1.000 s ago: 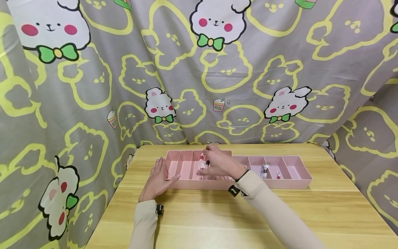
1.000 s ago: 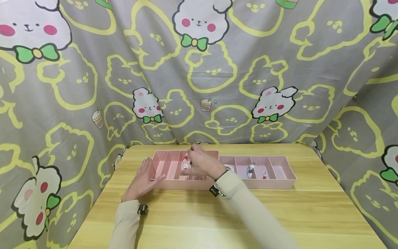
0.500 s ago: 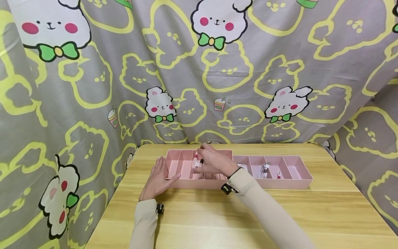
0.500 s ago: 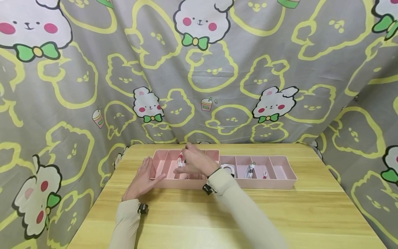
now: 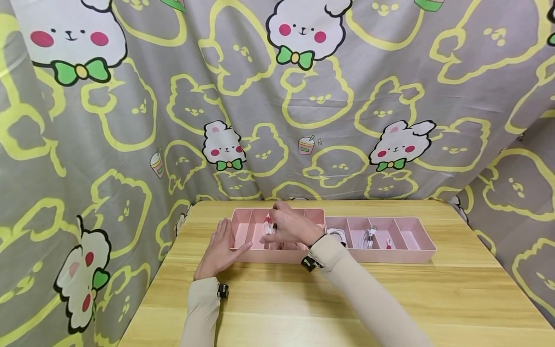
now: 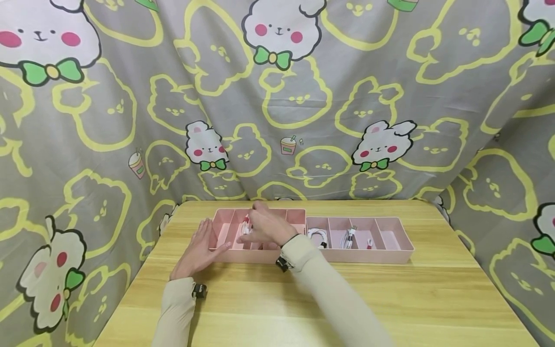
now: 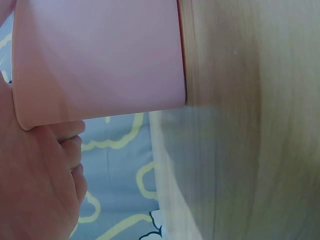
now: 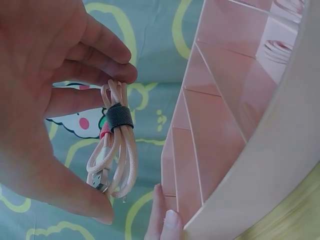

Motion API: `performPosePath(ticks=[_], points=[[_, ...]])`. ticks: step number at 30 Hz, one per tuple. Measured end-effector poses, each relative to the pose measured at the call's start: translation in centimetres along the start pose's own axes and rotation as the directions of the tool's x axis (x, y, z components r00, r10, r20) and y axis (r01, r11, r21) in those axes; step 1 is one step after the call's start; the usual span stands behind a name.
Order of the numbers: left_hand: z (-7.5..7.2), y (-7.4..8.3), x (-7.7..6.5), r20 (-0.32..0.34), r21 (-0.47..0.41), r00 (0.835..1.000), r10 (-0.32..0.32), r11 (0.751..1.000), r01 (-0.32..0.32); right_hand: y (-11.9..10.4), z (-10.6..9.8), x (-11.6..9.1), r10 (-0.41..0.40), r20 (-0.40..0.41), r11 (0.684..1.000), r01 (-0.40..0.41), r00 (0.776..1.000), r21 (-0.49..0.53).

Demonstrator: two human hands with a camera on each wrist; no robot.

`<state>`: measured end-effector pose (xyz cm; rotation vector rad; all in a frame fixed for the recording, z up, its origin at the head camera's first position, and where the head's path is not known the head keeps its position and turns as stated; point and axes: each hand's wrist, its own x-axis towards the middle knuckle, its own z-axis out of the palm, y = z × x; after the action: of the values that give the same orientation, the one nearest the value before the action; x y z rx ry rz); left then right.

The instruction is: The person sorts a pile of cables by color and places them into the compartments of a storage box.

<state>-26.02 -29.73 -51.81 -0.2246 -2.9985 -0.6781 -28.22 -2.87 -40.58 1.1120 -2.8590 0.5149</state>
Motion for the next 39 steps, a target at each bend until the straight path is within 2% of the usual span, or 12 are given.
performPosePath(ticks=[19, 33, 39], points=[[-0.1, 0.1, -0.1, -0.007, -0.003, 1.000, 0.009, 1.000, -0.009, -0.1, 1.5, 1.7, 0.072, 0.062, 0.996, -0.075, 0.995, 0.043], [-0.2, 0.1, -0.1, 0.003, 0.000, 1.000, 0.004, 1.000, -0.004, -0.2, 2.5, 2.5, 0.070, 0.070, 0.997, -0.073, 0.995, 0.036], [-0.1, 0.1, 0.0, 0.003, 0.002, 1.000, 0.004, 1.000, -0.004, -0.2, 2.7, 2.7, 0.043, 0.061, 0.999, -0.044, 0.997, 0.019]])
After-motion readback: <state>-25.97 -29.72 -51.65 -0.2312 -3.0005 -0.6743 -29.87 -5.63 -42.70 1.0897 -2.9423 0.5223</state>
